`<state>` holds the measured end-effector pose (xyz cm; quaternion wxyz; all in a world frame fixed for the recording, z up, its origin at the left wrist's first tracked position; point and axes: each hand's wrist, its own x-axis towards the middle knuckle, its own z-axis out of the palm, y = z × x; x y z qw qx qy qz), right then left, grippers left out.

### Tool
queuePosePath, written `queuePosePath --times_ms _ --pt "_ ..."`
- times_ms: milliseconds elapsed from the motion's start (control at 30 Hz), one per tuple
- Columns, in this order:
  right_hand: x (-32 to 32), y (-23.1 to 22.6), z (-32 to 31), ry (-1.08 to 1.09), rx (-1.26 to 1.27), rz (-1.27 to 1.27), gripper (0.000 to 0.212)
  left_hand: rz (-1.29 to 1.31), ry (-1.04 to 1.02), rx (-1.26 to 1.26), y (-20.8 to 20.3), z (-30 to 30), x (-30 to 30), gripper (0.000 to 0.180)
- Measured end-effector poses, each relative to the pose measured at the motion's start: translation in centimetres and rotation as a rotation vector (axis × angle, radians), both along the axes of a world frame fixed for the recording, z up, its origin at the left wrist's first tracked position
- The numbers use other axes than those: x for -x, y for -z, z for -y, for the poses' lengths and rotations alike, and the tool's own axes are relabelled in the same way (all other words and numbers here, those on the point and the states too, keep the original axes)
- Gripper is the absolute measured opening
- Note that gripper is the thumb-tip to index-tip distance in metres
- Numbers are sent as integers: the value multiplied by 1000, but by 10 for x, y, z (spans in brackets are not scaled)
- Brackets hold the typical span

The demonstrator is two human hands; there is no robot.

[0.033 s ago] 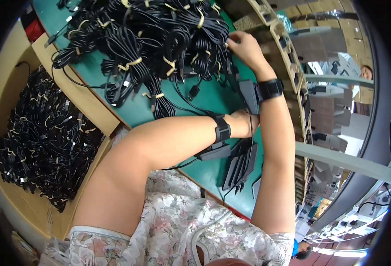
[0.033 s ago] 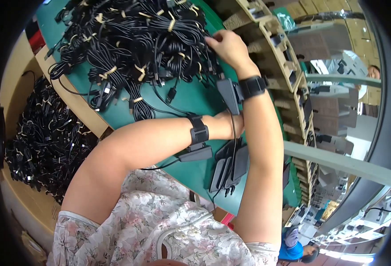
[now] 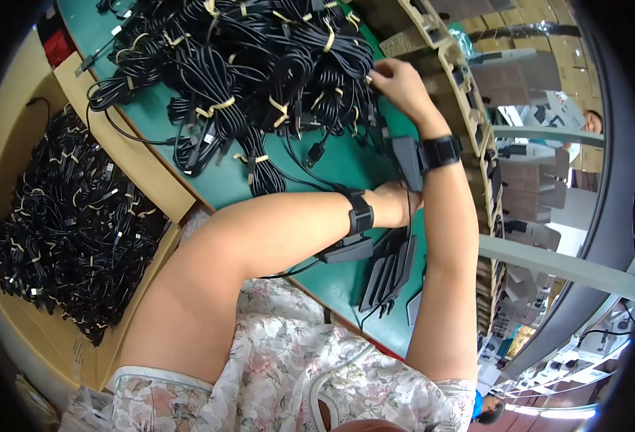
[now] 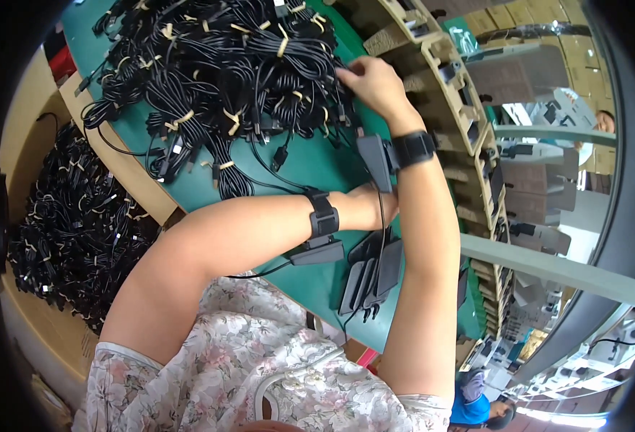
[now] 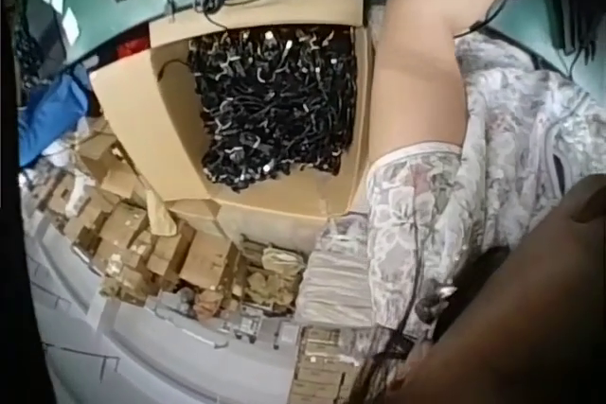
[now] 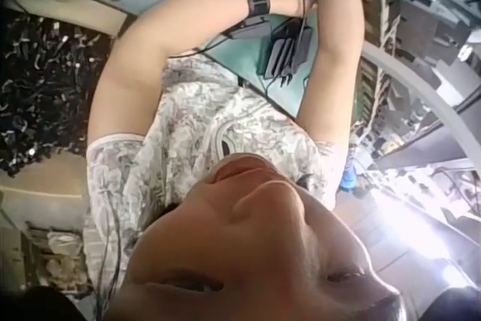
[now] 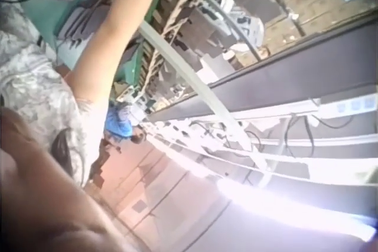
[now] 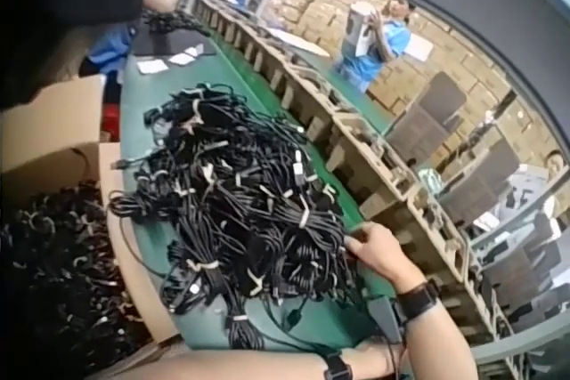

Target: The person picks up a cable from a pile, connects it to a black plate, and places the plate onto a stack. They also occasionally reach for boxes on the conveyor belt to adjust components inside them.

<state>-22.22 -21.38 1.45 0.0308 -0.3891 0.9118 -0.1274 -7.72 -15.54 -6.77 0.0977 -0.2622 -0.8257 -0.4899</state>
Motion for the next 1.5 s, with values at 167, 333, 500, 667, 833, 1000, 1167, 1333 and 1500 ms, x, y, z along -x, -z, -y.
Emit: queuePosePath --times_ms 167,333,500,667,833,1000,1167,1333,1500 --pt "-46 -43 -33 36 -4 -241 29 6 -15 -88 -9 11 -3 20" --pt "-92 -73 -89 94 58 -280 18 149 -4 -297 -36 31 -17 21" --pt "-128 -91 -132 91 -228 -651 16 -398 -270 -449 -68 51 -14 20" --pt "-175 -85 -151 320 250 -191 12 -362 -378 -219 -53 65 -4 20" --pt "-171 -39 -174 569 1021 251 21 683 418 -1214 -63 36 -18 27" --pt "-182 -34 -148 273 248 -470 34 972 403 -1327 -68 41 -28 32" --pt "-186 -59 -143 28 47 -669 40 920 482 -706 -53 44 -17 28" --pt "-182 -76 -173 66 -258 -264 39 907 647 -712 -60 44 -20 23" --pt "-175 -66 -191 -12 -145 -174 36 900 529 -729 -63 45 -22 27"
